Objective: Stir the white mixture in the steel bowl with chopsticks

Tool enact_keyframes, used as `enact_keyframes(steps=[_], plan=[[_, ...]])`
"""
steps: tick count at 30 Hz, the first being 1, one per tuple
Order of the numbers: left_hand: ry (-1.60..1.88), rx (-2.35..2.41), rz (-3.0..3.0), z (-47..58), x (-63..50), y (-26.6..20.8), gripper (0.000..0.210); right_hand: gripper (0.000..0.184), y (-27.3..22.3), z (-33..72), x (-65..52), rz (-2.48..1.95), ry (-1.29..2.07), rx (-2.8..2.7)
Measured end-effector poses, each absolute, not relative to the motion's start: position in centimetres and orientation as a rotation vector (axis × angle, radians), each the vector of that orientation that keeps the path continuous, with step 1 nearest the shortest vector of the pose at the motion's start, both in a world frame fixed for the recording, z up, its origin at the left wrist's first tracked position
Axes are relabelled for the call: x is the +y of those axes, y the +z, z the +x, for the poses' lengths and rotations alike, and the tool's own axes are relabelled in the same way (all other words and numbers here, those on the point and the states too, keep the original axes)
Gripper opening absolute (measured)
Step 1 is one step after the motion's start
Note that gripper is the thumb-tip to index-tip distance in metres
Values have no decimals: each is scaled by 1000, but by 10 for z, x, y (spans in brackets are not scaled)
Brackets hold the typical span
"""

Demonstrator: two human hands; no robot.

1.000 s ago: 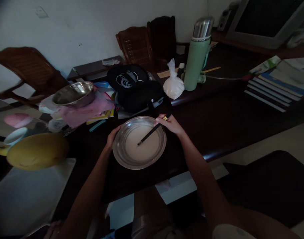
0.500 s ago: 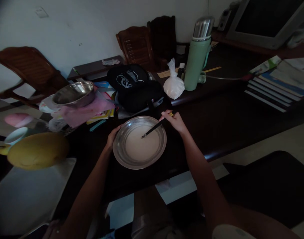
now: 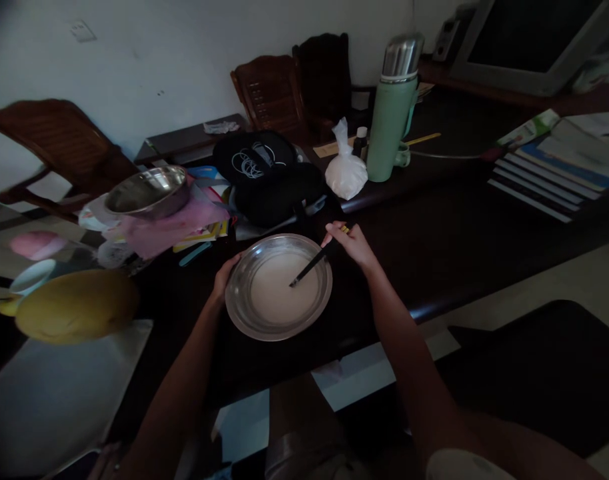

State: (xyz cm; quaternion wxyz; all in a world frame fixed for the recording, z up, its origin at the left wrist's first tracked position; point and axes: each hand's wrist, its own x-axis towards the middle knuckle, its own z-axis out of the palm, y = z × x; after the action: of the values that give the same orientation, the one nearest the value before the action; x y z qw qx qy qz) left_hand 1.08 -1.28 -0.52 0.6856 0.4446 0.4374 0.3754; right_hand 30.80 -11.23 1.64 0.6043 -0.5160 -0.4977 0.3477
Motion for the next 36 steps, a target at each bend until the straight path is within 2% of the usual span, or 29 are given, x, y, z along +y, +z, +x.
enact_keyframes(steps=[4, 10, 15, 21, 27, 32, 36], plan=[[849, 954, 999, 10, -13, -5, 40, 44, 18, 300, -111, -1117, 899, -1316], [859, 995, 1000, 10, -12, -7, 37, 42, 16, 308, -111, -1186, 744, -1118], [857, 978, 995, 11, -13, -6, 38, 42, 17, 301, -111, -1126, 884, -1298], [837, 979, 1003, 11, -12, -5, 39, 42, 16, 307, -110, -1189, 748, -1121], [841, 959, 980, 10, -12, -6, 38, 43, 18, 300, -110, -1144, 853, -1275], [835, 970, 991, 11, -14, -5, 38, 43, 17, 305, -109, -1171, 771, -1134], [835, 982, 978, 10, -13, -6, 38, 44, 18, 304, -111, -1172, 862, -1214]])
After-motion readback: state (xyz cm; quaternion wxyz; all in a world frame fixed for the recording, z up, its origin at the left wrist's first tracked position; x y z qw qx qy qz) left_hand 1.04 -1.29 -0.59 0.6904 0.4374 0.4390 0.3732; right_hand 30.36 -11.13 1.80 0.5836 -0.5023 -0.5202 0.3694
